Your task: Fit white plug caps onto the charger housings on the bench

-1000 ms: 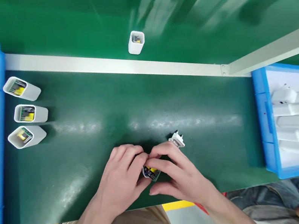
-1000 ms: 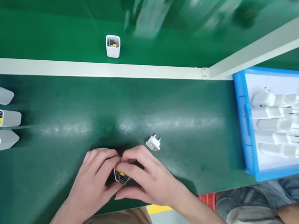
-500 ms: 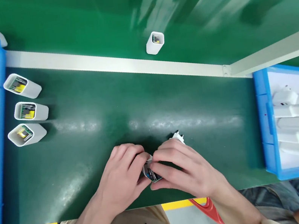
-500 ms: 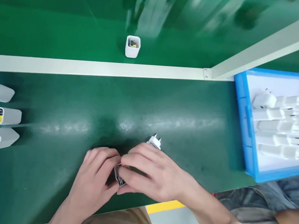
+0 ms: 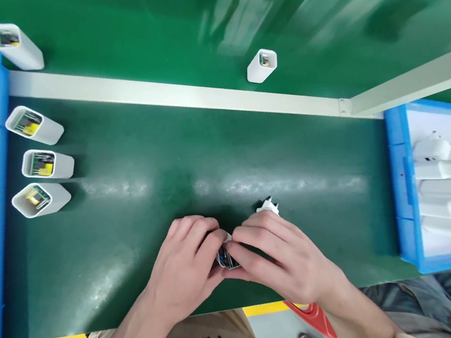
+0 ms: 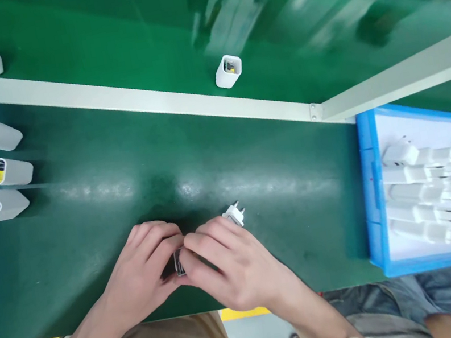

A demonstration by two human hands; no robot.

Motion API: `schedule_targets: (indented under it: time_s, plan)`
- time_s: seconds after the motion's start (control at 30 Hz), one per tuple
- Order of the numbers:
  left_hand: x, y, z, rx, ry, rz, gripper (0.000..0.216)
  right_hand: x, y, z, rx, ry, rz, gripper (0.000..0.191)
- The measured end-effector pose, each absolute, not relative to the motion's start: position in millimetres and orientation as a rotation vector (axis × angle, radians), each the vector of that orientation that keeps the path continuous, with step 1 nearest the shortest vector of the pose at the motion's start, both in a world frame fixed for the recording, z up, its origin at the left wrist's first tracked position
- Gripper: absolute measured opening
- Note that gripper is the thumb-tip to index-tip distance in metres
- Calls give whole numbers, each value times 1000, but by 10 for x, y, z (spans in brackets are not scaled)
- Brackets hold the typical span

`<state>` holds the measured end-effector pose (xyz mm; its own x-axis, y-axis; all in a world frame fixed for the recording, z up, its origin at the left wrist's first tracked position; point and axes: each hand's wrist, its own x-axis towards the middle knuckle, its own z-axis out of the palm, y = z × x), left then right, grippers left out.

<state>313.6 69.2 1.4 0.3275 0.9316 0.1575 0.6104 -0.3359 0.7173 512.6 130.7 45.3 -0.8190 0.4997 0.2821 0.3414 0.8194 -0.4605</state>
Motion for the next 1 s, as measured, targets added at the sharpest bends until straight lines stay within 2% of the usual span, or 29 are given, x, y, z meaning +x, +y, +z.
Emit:
schedule_targets:
  time_s: [0.37, 0.53, 0.63, 0.77, 0.87, 1.0]
  plan:
    - [3130, 698, 12, 2060, 1360, 780, 20, 5127, 1306, 357, -655, -2619, 534, 8]
    - [3128, 703, 14, 2055, 1366, 759, 20, 5151, 1283, 264, -669, -2518, 643, 27]
    - [3129, 699, 13, 2057, 1364, 759, 19, 5158, 1254, 229, -706, -2438, 733, 13]
    - [3132, 689, 19, 2059, 1367, 752, 19, 5233, 1286, 274, -711, -2409, 737, 17]
    - [3131, 687, 38, 2057, 1368, 722, 30, 5405, 1376, 351, -967, -2358, 581, 22]
    - [3128, 690, 60, 2061, 1365, 712, 39, 5646, 1435, 342, -1362, -2567, 484, 40]
